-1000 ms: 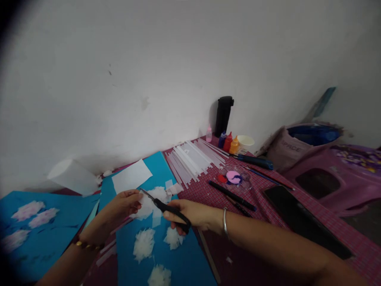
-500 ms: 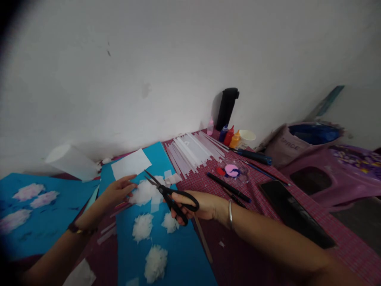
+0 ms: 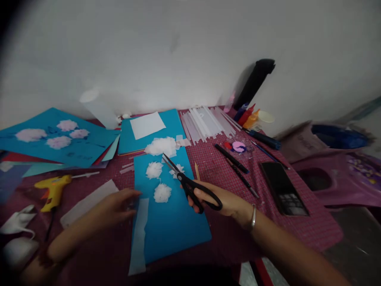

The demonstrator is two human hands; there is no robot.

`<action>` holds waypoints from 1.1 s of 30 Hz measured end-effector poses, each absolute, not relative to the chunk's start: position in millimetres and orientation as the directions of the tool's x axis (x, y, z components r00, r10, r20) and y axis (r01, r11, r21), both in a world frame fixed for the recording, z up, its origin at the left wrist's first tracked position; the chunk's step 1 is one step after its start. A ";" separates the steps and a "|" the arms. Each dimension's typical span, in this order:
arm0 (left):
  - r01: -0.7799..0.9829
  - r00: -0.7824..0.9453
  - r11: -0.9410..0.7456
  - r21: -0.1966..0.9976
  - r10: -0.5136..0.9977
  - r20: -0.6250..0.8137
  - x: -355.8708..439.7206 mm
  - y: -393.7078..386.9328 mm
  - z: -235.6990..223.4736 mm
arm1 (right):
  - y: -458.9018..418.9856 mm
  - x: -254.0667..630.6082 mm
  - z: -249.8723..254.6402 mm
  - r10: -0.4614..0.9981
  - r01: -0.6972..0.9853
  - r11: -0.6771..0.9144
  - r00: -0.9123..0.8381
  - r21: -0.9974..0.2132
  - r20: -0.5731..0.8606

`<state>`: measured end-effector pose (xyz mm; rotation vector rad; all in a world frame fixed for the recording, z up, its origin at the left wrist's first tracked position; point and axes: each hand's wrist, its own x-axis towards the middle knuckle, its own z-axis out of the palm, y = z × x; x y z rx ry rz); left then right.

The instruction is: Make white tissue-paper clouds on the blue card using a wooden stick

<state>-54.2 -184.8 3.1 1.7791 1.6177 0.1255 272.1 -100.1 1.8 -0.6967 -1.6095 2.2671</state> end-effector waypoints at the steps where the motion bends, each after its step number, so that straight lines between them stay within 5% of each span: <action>1: 0.855 0.249 -0.035 0.518 0.902 -0.351 -49.5 -194.0 0.1 | -105.0 271.9 1.1 0.485 0.058 -0.337 -0.845 -0.940 -0.226; 8: 0.812 0.544 -0.411 0.415 0.792 -0.279 -19.3 -220.9 13.0 | -129.1 278.0 0.7 0.519 0.076 -0.325 -0.819 -0.943 -0.245; 19: 0.774 0.626 -0.483 0.409 0.681 -0.380 -2.2 -200.6 19.9 | -149.0 286.7 5.1 0.573 0.080 -0.322 -0.776 -0.943 -0.262; 22: 0.728 0.622 -0.391 0.563 0.721 -0.305 -14.8 -193.2 26.5 | -147.4 288.4 7.7 0.565 0.096 -0.293 -0.785 -0.951 -0.253; 27: 0.418 0.304 0.094 0.904 0.923 -0.237 -39.5 -167.4 40.3 | -138.2 287.3 15.3 0.517 0.103 -0.235 -0.829 -0.967 -0.214; 30: 0.029 0.066 0.229 0.973 0.971 -0.230 -48.7 -148.1 36.6 | -126.8 281.7 20.6 0.480 0.111 -0.147 -0.861 -0.983 -0.169; 33: -0.167 -0.020 0.233 0.958 0.971 -0.239 -52.2 -125.9 29.1 | -111.5 270.6 25.1 0.445 0.106 -0.066 -0.887 -0.992 -0.125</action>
